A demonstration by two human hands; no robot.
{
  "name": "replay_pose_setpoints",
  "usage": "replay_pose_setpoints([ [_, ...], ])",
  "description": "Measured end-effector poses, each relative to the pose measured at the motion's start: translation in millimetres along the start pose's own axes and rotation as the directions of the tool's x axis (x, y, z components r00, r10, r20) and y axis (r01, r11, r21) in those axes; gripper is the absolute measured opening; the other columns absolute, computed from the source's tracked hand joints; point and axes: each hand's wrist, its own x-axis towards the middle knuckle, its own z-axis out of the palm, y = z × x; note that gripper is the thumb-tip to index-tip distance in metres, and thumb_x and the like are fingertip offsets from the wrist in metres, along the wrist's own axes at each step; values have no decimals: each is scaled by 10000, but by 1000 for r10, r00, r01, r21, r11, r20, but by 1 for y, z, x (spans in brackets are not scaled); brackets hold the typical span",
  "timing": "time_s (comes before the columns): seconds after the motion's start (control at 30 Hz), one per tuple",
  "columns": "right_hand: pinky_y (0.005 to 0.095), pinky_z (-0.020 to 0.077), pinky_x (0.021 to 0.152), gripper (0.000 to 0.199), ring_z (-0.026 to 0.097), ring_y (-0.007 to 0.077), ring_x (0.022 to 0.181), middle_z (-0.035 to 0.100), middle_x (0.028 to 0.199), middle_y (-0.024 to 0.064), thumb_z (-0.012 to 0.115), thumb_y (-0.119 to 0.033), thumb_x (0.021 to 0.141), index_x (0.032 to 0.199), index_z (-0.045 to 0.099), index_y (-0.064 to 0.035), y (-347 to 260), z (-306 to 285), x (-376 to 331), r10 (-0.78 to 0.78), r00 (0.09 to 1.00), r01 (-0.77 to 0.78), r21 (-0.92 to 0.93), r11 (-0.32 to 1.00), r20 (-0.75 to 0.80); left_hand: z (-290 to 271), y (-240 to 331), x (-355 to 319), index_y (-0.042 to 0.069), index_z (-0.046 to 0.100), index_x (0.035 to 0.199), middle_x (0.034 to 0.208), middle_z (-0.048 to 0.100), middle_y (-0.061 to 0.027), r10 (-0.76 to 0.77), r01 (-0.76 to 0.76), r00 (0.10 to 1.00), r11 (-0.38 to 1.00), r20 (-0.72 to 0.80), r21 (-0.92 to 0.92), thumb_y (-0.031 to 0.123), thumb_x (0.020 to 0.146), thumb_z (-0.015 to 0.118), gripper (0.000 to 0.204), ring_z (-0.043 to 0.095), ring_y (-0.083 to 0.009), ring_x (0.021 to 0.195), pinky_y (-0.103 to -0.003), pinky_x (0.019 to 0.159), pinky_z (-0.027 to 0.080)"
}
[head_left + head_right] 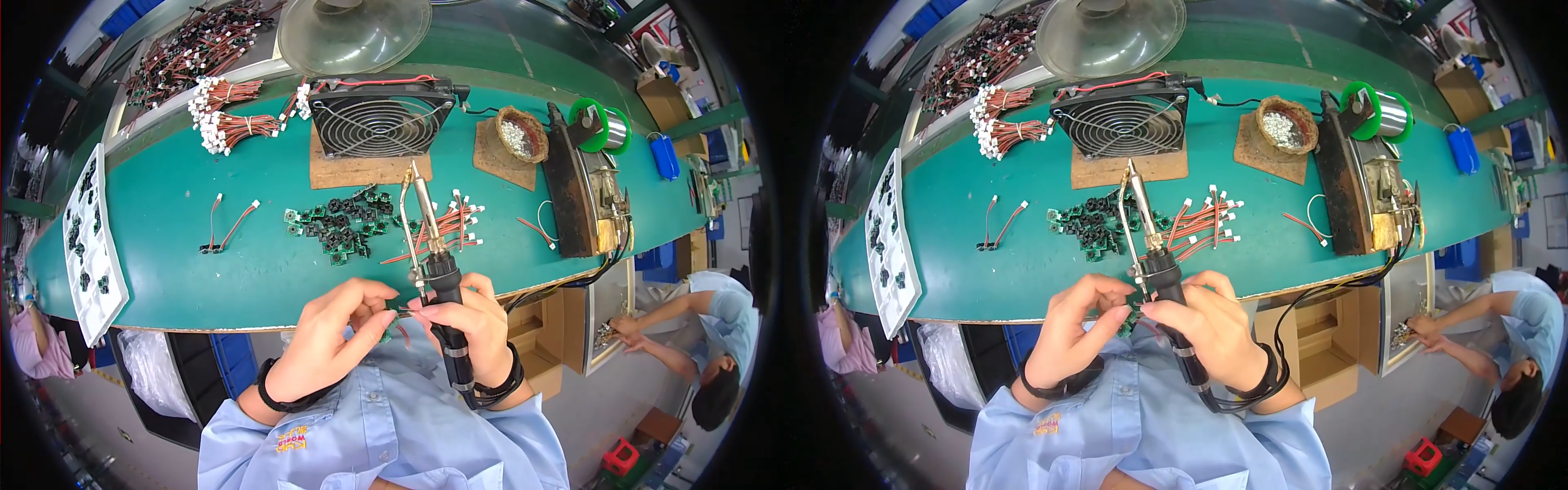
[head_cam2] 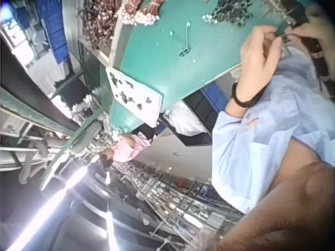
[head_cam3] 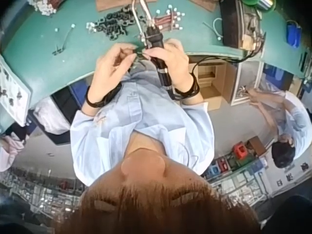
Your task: The person solders wires to circuit boards using a soldering iron and then trims the excess wire with shears. This process is repeated for several circuit boards, which are then set aside on the green work surface.
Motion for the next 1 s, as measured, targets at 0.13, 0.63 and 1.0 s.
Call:
replay_pose_setpoints([
  [0.13, 347, 409, 753, 407, 609, 178, 687, 648, 808, 28, 706, 22, 669, 994, 503, -114, -4, 0, 0, 106, 994, -104, 52, 993, -32, 0, 5, 0, -14, 565, 878, 768, 548, -88, 175, -173, 984, 948, 17, 267, 7, 800, 599, 87, 549, -172, 605, -286, 521, 426],
  [0.63, 222, 472, 606, 442, 585, 110, 687, 579, 818, 121, 619, 100, 763, 1055, 334, -71, -20, -1, 0, 547, 837, -438, 617, 654, 14, -1, -8, -4, -35, 540, 1036, 1001, 530, -101, -26, -1, 997, 948, -79, -319, -35, 826, 583, 214, 612, -164, 843, -276, 733, 513],
  [1.0, 235, 485, 612, 447, 593, 116, 690, 581, 812, 119, 624, 90, 758, 1052, 328, -70, -32, 3, 11, 554, 831, -424, 695, 581, 43, -7, -6, 4, -15, 509, 1104, 1020, 552, -88, -106, 200, 980, 571, 171, -796, 93, 889, 546, 243, 565, -183, 955, -315, 815, 461],
])
